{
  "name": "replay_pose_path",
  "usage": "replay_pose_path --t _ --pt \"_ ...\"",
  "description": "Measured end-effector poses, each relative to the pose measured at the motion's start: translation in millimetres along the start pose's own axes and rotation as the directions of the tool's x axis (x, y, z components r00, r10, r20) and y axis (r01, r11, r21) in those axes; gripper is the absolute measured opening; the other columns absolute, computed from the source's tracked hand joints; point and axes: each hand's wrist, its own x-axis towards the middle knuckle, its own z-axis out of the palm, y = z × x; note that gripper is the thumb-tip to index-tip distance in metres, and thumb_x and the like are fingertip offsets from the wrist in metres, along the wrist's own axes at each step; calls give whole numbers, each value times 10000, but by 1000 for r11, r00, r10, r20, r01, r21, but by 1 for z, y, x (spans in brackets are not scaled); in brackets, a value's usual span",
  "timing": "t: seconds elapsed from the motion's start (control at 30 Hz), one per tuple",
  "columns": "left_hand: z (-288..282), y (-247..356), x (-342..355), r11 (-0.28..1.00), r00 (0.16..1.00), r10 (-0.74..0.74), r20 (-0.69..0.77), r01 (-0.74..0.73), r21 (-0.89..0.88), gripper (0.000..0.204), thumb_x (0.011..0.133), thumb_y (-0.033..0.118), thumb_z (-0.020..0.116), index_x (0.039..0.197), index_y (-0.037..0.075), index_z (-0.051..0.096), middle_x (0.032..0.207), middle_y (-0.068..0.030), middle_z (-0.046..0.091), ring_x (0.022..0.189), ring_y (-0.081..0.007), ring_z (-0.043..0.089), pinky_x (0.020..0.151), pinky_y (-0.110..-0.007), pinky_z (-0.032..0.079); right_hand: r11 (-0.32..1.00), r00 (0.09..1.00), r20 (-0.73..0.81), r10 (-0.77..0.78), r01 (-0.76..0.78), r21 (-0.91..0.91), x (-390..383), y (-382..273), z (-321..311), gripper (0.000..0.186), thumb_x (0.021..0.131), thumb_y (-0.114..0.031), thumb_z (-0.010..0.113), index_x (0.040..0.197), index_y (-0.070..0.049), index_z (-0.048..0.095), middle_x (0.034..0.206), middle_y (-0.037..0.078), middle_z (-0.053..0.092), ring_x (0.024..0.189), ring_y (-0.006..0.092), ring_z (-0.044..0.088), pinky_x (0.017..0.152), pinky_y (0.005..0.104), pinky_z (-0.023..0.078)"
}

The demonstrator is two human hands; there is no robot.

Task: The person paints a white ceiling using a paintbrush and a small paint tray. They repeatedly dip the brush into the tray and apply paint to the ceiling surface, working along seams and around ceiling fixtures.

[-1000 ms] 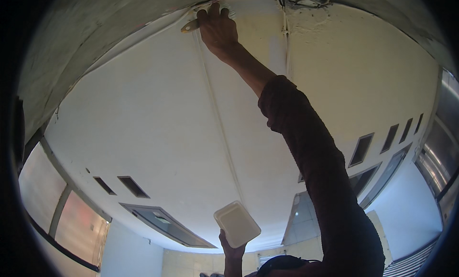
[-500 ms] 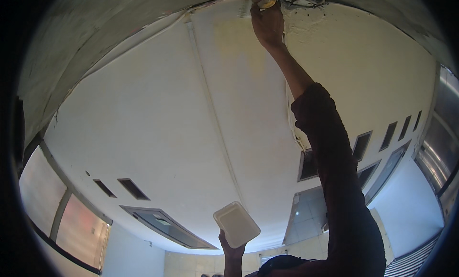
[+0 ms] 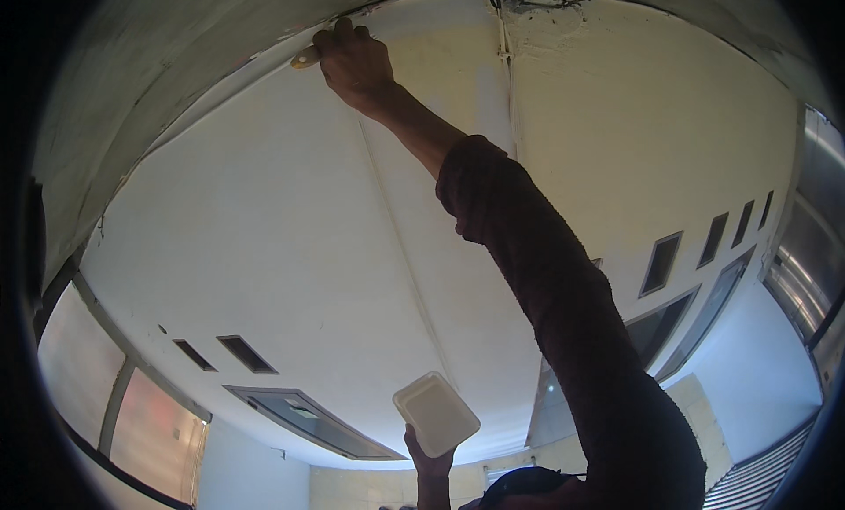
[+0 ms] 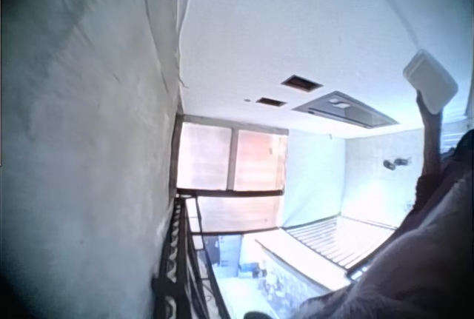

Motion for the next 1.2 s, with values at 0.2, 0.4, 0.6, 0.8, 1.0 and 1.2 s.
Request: replay_pose_path --t 0.2,0.4,0.6,0.8,1.0,1.2 --pt "4 0 -1 987 999 -39 -5 38 -155 642 953 540 550 1413 107 437 1279 -98 563 1149 -281 584 894 -488 548 733 923 46 382 -334 592 -1 49 -23 187 872 -168 645 1010 -43 649 943 160 696 763 307 706 720 396 561" --pt "-4 -1 4 1000 999 -19 -42 19 -6 669 945 588 521 1406 111 438 1284 -102 547 1162 -283 565 922 -494 526 761 849 -96 520 -410 503 -11 76 -26 197 872 -167 630 1009 -30 663 871 150 700 722 257 700 694 397 550" --pt "6 3 0 992 999 -22 -34 18 -127 618 976 539 508 1406 102 437 1294 -98 552 1173 -274 567 936 -497 526 592 838 -4 546 -383 709 -20 61 -39 181 899 -168 624 974 -7 660 749 78 665 659 144 668 573 306 558" --pt "15 7 -2 987 998 55 -12 -53 150 589 992 495 511 1421 100 426 1311 -98 553 1206 -279 561 963 -502 522 617 813 45 580 -475 627 -43 95 -38 182 868 -179 617 953 -30 677 673 97 666 600 183 653 609 344 528" --pt "10 3 -5 1000 999 21 -38 -22 -19 581 1012 508 445 1406 82 423 1294 -108 549 1192 -273 563 953 -487 529 913 892 -194 407 -388 128 -50 118 -73 158 898 -150 641 1051 -139 679 934 88 683 768 241 702 613 358 591" --pt "10 5 -8 995 1000 0 -15 -1 -102 613 979 506 529 1429 105 419 1313 -99 551 1209 -281 559 967 -502 518 938 976 -161 148 -190 -290 -46 69 -63 296 800 -165 755 1074 -220 659 1038 63 558 856 283 657 602 416 586"
